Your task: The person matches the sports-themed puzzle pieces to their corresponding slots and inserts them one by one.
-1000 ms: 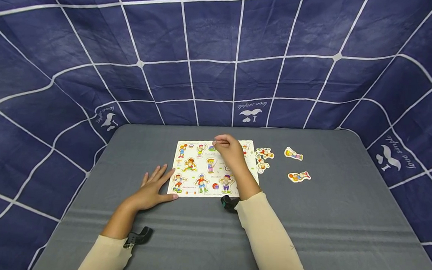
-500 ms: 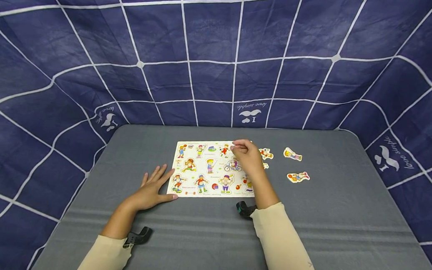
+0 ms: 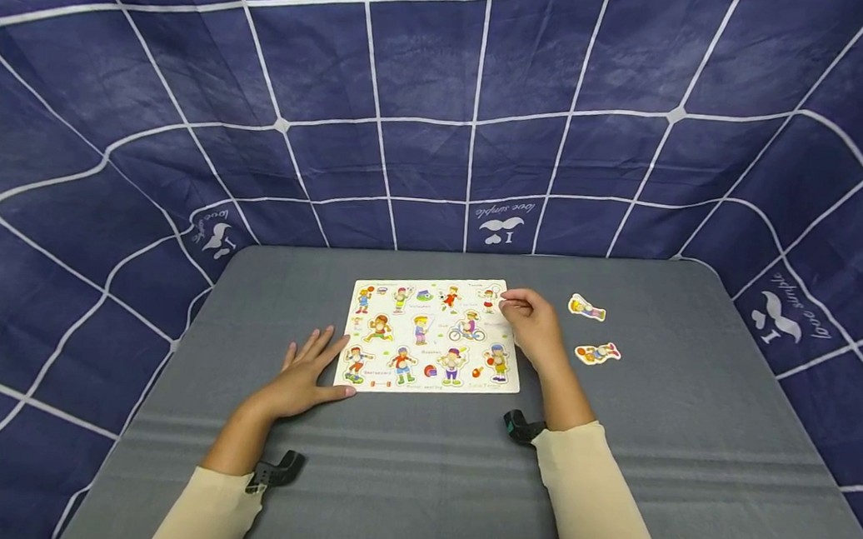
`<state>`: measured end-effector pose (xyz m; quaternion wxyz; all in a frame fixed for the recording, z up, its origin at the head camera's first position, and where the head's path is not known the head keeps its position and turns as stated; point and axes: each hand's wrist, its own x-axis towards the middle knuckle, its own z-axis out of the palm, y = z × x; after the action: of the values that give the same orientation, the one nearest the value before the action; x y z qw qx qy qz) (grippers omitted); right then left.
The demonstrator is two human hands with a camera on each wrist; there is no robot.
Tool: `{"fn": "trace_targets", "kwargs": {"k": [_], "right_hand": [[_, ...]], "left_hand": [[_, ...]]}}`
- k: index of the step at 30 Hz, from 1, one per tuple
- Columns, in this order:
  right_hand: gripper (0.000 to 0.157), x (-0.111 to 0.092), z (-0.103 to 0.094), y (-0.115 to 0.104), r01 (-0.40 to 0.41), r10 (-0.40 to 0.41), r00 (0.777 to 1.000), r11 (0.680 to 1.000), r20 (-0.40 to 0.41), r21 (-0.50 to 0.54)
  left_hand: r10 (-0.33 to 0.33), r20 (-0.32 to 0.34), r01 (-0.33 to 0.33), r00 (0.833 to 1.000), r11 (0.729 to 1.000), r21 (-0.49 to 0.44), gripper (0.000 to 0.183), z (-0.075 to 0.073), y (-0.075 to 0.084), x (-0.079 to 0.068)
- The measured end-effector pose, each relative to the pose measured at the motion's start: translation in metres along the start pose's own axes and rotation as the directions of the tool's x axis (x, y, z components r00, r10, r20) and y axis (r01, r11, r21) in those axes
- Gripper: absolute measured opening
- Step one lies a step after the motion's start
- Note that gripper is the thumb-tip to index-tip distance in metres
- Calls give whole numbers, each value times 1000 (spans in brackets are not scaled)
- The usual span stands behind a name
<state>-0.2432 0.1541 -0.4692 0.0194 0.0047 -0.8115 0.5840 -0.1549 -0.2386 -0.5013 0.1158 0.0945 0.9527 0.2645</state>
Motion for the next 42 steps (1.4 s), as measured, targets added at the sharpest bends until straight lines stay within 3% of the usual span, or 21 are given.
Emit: {"fn": "trace_targets", "kwargs": {"k": [6, 11, 21, 42], "right_hand": [[32, -1, -16, 8, 8, -6, 999, 998, 40, -57], [29, 1, -26, 16, -16, 28, 997, 985, 69, -169], [26, 7, -29, 31, -34, 66, 993, 952, 94, -304], [21, 13, -30, 44, 100, -38, 988, 902, 153, -420]], "left_hand": [[-4, 9, 4, 1000, 1000, 0, 99, 0, 1, 0], [-3, 7, 3, 1000, 1000, 6, 99, -1, 2, -1], [-1, 5, 1, 1000, 1000, 4, 99, -1, 1, -1], [-13, 4, 13, 1000, 1000, 16, 99, -1, 3, 0]]}}
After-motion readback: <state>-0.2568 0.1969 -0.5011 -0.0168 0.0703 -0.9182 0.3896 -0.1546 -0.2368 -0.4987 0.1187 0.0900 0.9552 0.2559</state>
